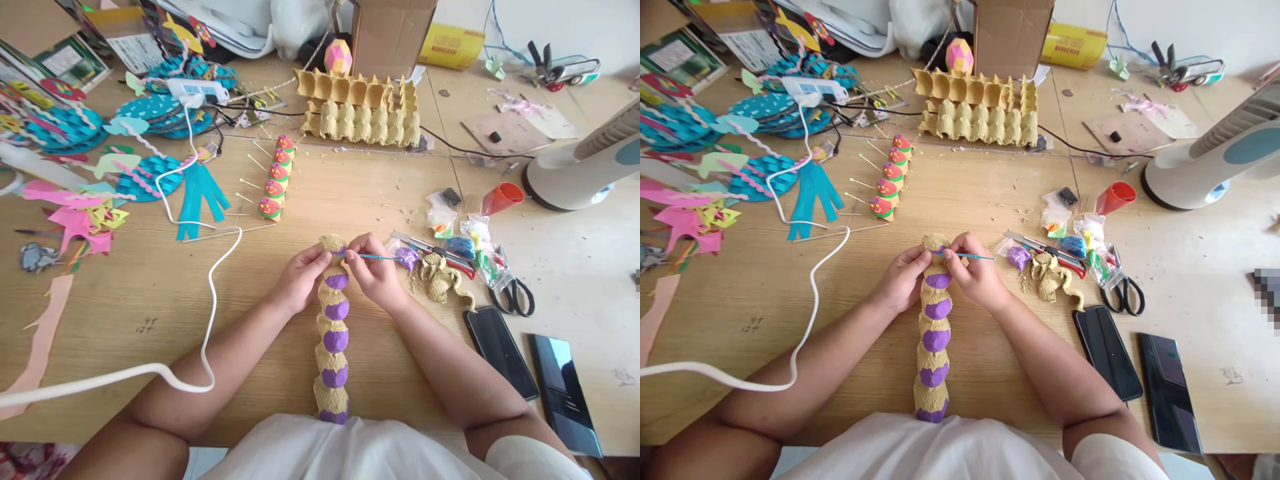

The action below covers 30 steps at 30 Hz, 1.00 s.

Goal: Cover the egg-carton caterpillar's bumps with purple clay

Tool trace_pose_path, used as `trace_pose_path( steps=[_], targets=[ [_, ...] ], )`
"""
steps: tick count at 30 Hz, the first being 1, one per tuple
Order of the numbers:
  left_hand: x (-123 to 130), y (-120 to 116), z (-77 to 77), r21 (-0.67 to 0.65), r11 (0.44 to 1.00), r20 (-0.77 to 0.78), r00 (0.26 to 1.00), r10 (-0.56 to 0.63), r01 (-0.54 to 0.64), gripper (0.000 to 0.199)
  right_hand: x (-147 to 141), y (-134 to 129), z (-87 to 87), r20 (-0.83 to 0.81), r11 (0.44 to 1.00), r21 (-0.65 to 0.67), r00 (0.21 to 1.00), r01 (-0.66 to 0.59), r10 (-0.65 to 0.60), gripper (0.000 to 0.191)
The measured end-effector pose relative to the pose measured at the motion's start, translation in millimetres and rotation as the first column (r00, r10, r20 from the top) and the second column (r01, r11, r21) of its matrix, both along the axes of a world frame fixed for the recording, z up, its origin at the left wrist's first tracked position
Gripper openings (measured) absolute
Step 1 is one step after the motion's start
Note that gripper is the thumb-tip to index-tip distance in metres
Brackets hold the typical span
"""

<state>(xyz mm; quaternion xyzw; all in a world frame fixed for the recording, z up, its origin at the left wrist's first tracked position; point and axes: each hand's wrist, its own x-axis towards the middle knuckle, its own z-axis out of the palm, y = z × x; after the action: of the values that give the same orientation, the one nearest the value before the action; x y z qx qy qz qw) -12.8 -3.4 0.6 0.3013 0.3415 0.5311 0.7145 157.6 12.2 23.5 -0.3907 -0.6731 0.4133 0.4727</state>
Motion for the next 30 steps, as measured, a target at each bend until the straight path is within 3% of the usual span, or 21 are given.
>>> trace_pose_path(
  steps=[3, 9, 16, 22, 30],
  targets=[
    [-0.5, 0.4, -1.8, 0.003, 1.000, -0.025, 1.000, 0.016, -0.016, 0.035, 0.4, 0.0, 0.0, 0.004, 1.000, -0.009, 1.000, -0.018, 0.018, 0.025],
    [0.5, 0.3, -1.4, 0.051, 0.999, -0.080, 0.997, 0.016, -0.012, 0.033, -1.0, 0.6, -2.9, 0.098, 0.996, 0.062, 0.993, 0.057, -0.063, 0.020],
    [0.3, 1.1, -5.4, 0.052, 0.998, -0.082, 0.996, 0.034, -0.030, 0.033, -2.3, 1.1, 0.4, 0.073, 0.999, 0.013, 0.996, 0.041, -0.041, 0.022],
    [0.0, -0.6, -11.0, 0.045, 0.999, -0.116, 0.993, 0.030, -0.025, 0.031, -2.6, 2.4, -1.7, 0.146, 0.996, 0.018, 0.985, 0.089, -0.091, 0.024],
    [-0.6, -0.7, -11.4, 0.085, 0.996, -0.154, 0.987, 0.045, -0.032, 0.031, -0.4, 1.8, 1.4, 0.105, 0.993, -0.081, 0.992, 0.080, -0.072, 0.036]
  ],
)
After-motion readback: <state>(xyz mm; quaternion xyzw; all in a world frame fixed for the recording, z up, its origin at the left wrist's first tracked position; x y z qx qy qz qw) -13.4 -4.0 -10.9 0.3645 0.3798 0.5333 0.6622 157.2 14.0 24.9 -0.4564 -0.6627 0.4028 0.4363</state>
